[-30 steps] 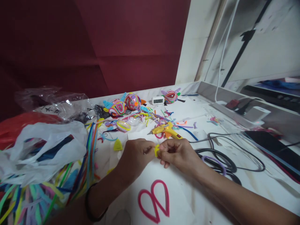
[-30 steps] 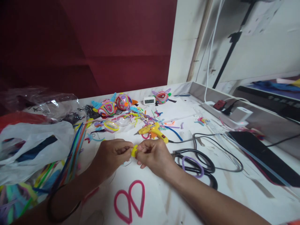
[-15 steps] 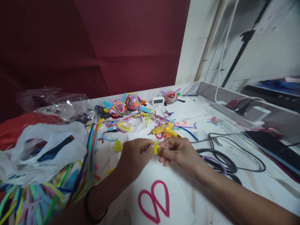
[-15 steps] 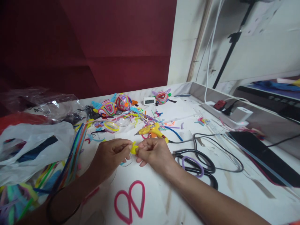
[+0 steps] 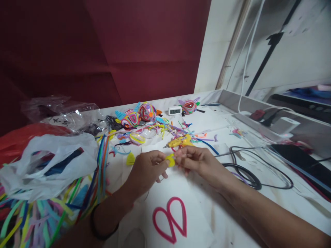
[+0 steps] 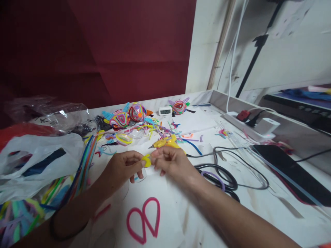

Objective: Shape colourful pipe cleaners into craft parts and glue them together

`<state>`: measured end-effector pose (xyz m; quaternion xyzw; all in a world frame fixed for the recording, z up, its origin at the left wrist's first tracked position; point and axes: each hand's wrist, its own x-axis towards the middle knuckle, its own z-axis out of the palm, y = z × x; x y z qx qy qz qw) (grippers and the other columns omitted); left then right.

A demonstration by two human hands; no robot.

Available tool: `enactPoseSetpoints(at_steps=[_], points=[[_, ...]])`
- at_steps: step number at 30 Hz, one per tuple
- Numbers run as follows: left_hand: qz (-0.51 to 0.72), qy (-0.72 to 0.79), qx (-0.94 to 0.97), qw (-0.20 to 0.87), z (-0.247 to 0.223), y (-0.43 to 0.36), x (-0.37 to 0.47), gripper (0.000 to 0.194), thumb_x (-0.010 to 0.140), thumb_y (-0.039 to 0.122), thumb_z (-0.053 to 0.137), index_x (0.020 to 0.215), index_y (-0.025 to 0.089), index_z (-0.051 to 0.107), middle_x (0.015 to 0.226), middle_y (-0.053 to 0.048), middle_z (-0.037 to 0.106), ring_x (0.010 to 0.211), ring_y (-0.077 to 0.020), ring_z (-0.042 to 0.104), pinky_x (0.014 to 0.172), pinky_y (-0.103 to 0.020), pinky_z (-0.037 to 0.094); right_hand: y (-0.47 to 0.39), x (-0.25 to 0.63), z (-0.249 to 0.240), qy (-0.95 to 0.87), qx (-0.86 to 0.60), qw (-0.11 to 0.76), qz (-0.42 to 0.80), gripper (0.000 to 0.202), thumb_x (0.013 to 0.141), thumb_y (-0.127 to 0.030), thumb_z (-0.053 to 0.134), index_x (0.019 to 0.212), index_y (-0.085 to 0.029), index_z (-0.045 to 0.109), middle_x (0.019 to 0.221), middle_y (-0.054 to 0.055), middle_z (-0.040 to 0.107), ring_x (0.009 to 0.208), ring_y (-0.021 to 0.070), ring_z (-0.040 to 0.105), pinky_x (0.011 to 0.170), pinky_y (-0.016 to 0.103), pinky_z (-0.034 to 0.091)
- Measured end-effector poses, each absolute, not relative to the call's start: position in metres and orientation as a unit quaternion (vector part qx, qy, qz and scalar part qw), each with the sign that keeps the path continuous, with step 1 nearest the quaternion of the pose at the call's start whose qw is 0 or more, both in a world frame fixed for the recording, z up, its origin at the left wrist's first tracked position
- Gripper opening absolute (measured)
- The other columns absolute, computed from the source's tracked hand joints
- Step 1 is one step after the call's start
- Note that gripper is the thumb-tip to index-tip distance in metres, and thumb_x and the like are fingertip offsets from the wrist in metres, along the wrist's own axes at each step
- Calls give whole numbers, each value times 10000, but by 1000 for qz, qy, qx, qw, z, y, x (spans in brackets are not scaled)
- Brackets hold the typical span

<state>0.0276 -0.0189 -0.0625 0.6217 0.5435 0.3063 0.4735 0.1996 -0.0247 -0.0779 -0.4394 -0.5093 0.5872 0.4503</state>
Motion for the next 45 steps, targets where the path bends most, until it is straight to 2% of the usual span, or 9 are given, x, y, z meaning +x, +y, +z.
enactPoseSetpoints(at_steps=[5, 13, 20, 24, 26, 32, 45], points=[[213, 541, 692, 428, -53, -19, 25, 101, 702, 246, 580, 691, 157, 627, 498, 10, 599, 456, -120, 580, 384, -171, 408, -17, 215, -78, -565, -430, 435, 554, 241, 715, -379, 683, 771, -146, 674, 690, -8, 588, 586, 82, 459, 546, 221, 362], [127, 511, 772, 356, -48, -19, 26, 150, 716, 212, 523, 683, 159, 660, 505, 24, 572, 446, -102, 546, 417, -178, 356, -13, 221, -77, -636, -402, 329, 570, 289, 679, -403, 711, 705, -128, 626, 654, -13, 563, 584, 88, 460, 557, 231, 361], [54, 471, 825, 307, -43, -18, 28, 178, 733, 196, 510, 638, 147, 652, 488, 37, 523, 472, -88, 496, 452, -194, 283, -9, 225, -79, -689, -385, 266, 554, 169, 722, -273, 626, 750, -111, 665, 704, 6, 614, 645, 102, 513, 644, 242, 412], [38, 447, 850, 277, -42, -17, 29, 206, 739, 199, 511, 548, 148, 566, 465, 51, 474, 475, -71, 435, 452, -201, 230, -9, 225, -79, -706, -380, 233, 551, 138, 713, -248, 621, 737, -120, 667, 636, -24, 577, 580, 80, 467, 566, 212, 372], [31, 437, 855, 279, -44, -17, 28, 220, 747, 205, 508, 536, 150, 539, 461, 56, 456, 472, -65, 403, 446, -204, 210, -10, 225, -78, -713, -382, 219, 545, 129, 709, -237, 624, 739, -121, 670, 617, -27, 571, 567, 77, 456, 541, 205, 358], [17, 418, 854, 310, -49, -15, 26, 204, 769, 245, 512, 599, 164, 590, 482, 64, 450, 476, -62, 365, 436, -204, 200, -9, 225, -78, -717, -389, 197, 543, 142, 700, -227, 635, 771, -117, 687, 648, -3, 619, 590, 93, 511, 560, 214, 398], [-10, 430, 836, 341, -49, -14, 27, 204, 762, 242, 484, 619, 169, 609, 517, 33, 561, 463, -83, 484, 418, -196, 245, -9, 224, -78, -733, -374, 169, 542, 146, 702, -249, 634, 758, -123, 684, 644, -18, 620, 577, 81, 512, 551, 200, 408]])
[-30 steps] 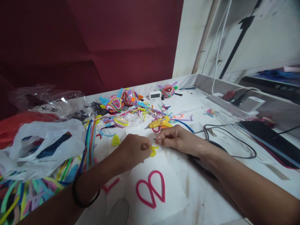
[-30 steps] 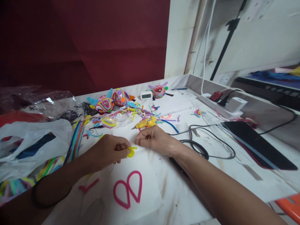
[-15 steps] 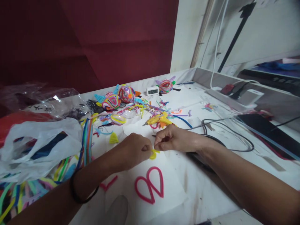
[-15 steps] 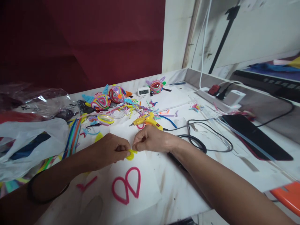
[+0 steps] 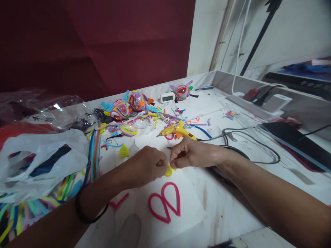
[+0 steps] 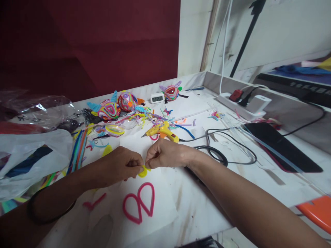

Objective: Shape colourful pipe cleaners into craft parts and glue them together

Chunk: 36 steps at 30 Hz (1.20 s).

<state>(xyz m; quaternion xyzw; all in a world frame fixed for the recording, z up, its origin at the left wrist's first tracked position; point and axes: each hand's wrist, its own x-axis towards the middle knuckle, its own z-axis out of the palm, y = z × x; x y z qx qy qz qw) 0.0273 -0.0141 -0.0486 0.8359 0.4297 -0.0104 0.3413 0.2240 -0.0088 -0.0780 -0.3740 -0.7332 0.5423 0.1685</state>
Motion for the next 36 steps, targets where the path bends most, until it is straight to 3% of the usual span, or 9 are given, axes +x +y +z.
enactPoseSetpoints(at_steps=[11, 19, 36], points=[[-8, 451, 785, 424, -52, -13, 27, 212, 769, 294, 499, 660, 163, 624, 546, 8, 599, 460, -100, 514, 420, -190, 350, -12, 222, -86, -737, -362, 171, 545, 84, 694, -172, 564, 736, -123, 617, 629, -30, 547, 566, 73, 472, 526, 191, 381], [95, 477, 697, 527, -62, -13, 21, 185, 751, 304, 559, 667, 143, 596, 533, 19, 578, 422, -76, 470, 393, -184, 364, -13, 217, -89, -737, -356, 227, 528, 71, 735, -195, 531, 723, -139, 573, 614, -41, 480, 549, 75, 398, 503, 202, 321], [235, 516, 609, 555, -72, -19, 20, 204, 709, 305, 590, 602, 132, 605, 462, 24, 541, 402, -68, 448, 390, -189, 349, -18, 202, -97, -701, -425, 323, 473, 165, 801, -295, 537, 712, -156, 545, 569, -52, 388, 512, 82, 306, 469, 222, 256]])
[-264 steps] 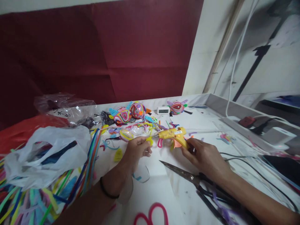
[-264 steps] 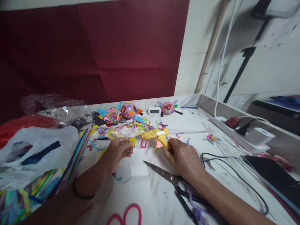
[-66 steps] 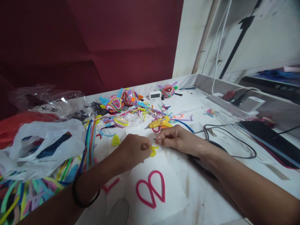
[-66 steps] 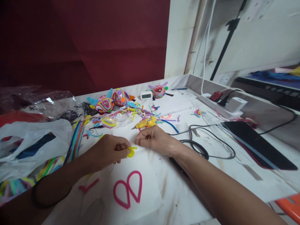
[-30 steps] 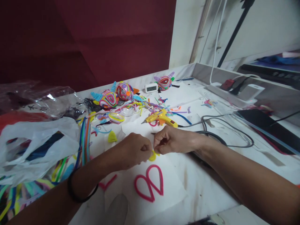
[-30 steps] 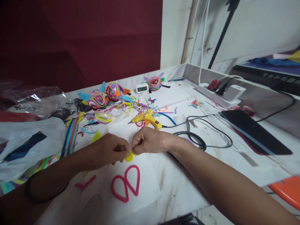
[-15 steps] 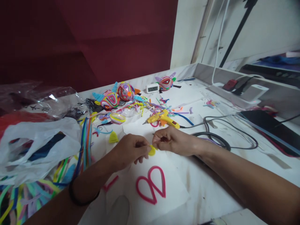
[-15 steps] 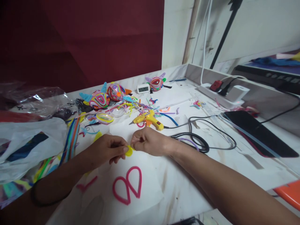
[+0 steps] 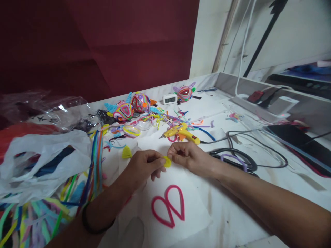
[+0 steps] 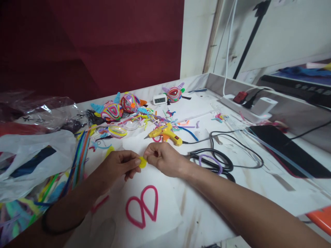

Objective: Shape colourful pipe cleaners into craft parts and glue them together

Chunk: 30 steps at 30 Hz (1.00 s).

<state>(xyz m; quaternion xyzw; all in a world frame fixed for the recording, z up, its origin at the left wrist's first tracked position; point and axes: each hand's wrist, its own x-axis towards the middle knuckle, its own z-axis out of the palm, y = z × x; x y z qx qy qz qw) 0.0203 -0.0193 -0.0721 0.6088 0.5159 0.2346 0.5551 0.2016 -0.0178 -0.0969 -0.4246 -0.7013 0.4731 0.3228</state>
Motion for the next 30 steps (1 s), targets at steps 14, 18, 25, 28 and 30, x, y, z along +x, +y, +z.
enactPoseSetpoints(at_steps=[14, 18, 25, 28, 30], points=[[303, 553, 531, 566, -78, -23, 30, 163, 623, 255, 692, 596, 138, 582, 448, 34, 570, 366, -71, 477, 381, -196, 396, -17, 198, -105, -683, -438, 352, 468, 192, 804, -332, 534, 723, -160, 554, 631, -20, 474, 569, 103, 377, 521, 238, 296], [305, 560, 537, 552, -84, -23, 31, 165, 654, 266, 679, 596, 144, 585, 418, 45, 552, 347, -66, 460, 367, -189, 387, -18, 197, -107, -670, -434, 356, 487, 204, 812, -345, 521, 743, -157, 557, 648, -4, 510, 574, 109, 403, 536, 248, 319], [327, 558, 541, 537, -89, -25, 34, 160, 662, 254, 666, 588, 148, 571, 404, 54, 532, 338, -61, 436, 344, -181, 356, -17, 196, -107, -648, -428, 363, 515, 191, 787, -337, 537, 747, -151, 559, 682, 21, 564, 604, 123, 472, 574, 259, 362], [328, 561, 542, 533, -90, -25, 35, 153, 668, 244, 657, 588, 150, 568, 405, 56, 529, 341, -60, 437, 349, -179, 357, -16, 196, -107, -641, -427, 368, 520, 201, 778, -345, 546, 738, -149, 561, 670, 17, 557, 595, 120, 467, 566, 258, 357], [327, 563, 545, 528, -90, -26, 35, 158, 675, 243, 652, 581, 148, 566, 396, 58, 521, 338, -56, 432, 354, -175, 359, -16, 196, -108, -633, -426, 370, 529, 212, 775, -356, 556, 735, -149, 563, 663, 13, 556, 591, 118, 465, 562, 255, 355]])
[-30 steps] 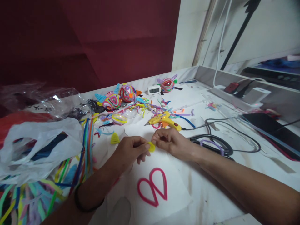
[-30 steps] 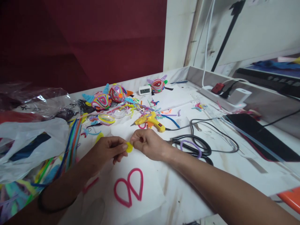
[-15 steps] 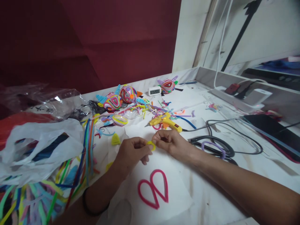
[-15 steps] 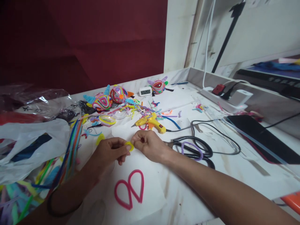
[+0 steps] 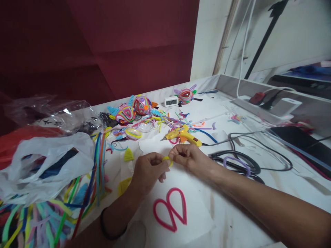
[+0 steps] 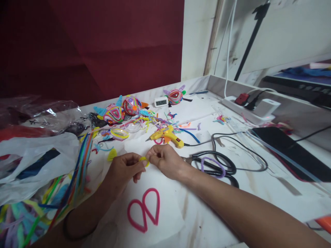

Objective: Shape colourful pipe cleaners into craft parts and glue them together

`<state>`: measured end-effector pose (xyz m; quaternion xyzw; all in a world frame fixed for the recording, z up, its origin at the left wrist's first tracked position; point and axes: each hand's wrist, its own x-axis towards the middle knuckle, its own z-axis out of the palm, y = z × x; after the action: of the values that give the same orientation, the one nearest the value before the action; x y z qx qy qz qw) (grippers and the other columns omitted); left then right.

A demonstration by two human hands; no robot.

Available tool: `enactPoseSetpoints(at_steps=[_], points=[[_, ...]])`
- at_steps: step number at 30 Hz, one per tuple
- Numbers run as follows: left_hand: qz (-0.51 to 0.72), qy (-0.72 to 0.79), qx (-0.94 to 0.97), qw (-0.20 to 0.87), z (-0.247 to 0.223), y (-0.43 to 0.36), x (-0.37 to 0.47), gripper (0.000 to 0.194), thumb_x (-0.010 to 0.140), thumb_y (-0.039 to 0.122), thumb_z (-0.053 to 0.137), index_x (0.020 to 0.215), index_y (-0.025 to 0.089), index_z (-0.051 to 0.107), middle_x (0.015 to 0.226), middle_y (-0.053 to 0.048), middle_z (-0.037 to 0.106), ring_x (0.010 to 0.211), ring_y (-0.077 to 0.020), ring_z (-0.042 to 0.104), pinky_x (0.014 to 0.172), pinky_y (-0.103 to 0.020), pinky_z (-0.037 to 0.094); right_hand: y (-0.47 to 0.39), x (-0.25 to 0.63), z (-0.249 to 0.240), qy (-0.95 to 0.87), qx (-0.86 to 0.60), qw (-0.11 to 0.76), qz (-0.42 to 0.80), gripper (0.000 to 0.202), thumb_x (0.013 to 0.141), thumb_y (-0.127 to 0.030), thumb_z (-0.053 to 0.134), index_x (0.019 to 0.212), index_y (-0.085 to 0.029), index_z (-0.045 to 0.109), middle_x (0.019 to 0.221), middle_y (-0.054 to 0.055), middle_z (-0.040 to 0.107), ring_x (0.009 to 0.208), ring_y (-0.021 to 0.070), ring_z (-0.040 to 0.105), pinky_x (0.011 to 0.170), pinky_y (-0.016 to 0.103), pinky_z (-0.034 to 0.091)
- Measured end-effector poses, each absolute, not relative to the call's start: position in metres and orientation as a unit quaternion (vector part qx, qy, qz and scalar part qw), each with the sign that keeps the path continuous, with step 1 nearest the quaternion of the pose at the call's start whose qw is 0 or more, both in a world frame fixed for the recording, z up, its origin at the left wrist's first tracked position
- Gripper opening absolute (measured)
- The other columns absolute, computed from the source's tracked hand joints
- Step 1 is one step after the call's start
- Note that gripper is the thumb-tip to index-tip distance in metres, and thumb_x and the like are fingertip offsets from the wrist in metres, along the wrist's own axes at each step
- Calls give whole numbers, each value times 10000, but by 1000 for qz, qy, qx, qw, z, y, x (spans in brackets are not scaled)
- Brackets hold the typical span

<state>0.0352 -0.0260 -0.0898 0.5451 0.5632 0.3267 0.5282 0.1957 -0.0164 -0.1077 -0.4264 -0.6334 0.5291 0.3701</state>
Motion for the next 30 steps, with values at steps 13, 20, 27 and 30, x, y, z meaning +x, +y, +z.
enactPoseSetpoints(at_steps=[13, 20, 27, 30], points=[[355, 577, 543, 497, -96, -27, 37, 163, 671, 235, 633, 552, 151, 560, 371, 65, 500, 315, -45, 405, 324, -153, 324, -16, 194, -111, -587, -419, 387, 574, 324, 717, -457, 642, 699, -137, 591, 650, 14, 557, 608, 127, 482, 593, 270, 367], [369, 583, 529, 493, -94, -29, 39, 162, 659, 241, 646, 554, 149, 563, 385, 62, 507, 323, -50, 419, 326, -155, 331, -21, 193, -108, -587, -420, 382, 577, 310, 740, -425, 624, 751, -115, 616, 689, 35, 582, 607, 122, 480, 579, 264, 364], [366, 581, 530, 498, -98, -29, 38, 147, 673, 216, 620, 549, 149, 576, 387, 52, 509, 336, -61, 440, 353, -169, 356, -21, 191, -112, -626, -432, 382, 524, 246, 800, -375, 532, 740, -140, 571, 640, 2, 518, 556, 103, 414, 514, 246, 308], [361, 579, 535, 497, -98, -30, 38, 141, 680, 216, 613, 560, 145, 589, 400, 44, 523, 347, -63, 453, 368, -169, 364, -21, 192, -115, -645, -442, 371, 501, 235, 822, -366, 506, 750, -149, 561, 666, 8, 535, 589, 114, 444, 540, 251, 333]])
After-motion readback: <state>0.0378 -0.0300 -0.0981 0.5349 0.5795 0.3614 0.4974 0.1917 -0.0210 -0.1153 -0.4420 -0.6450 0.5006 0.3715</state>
